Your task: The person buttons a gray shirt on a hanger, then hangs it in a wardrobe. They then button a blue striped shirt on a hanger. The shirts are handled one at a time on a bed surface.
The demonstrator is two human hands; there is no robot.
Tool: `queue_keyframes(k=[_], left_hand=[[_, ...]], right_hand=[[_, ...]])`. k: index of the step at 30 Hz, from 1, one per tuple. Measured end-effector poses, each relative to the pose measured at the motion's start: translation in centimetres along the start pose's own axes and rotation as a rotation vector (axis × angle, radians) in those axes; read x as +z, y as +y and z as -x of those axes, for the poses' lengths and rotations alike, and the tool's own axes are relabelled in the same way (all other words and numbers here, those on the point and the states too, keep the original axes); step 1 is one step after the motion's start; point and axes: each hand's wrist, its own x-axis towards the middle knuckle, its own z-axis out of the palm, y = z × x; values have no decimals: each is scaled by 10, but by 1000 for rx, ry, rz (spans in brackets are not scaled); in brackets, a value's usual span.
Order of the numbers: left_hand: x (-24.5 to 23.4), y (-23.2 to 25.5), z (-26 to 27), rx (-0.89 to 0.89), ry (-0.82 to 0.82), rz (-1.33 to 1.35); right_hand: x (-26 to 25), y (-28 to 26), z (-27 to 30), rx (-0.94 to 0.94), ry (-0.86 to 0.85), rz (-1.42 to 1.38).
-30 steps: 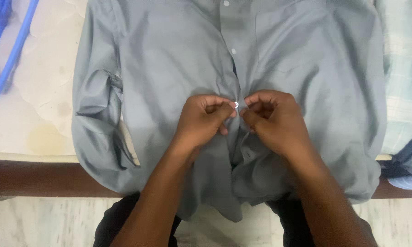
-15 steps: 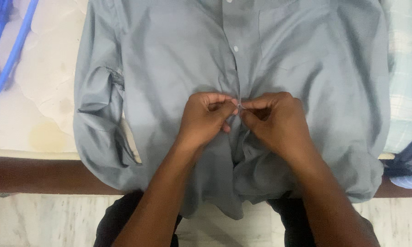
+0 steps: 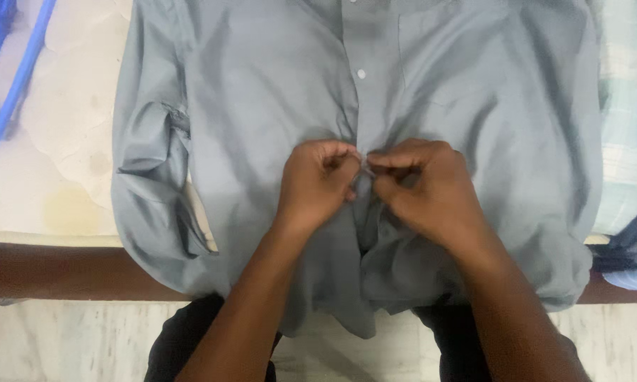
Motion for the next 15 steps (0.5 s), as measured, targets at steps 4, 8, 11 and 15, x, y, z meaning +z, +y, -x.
queue_keyframes(k=[4,8,11,15], left_hand=[[-1,-3,0,46,-48,51],[0,-3,2,75,-67,73],[1,-2,2,51,-65,43],[0,4,4,61,-39,61]], right_hand=[[4,6,-7,191,45,-302],[6,5,-8,267,40,-215],[9,3,-8,262,57,-198],[10,1,-8,247,109,-156]])
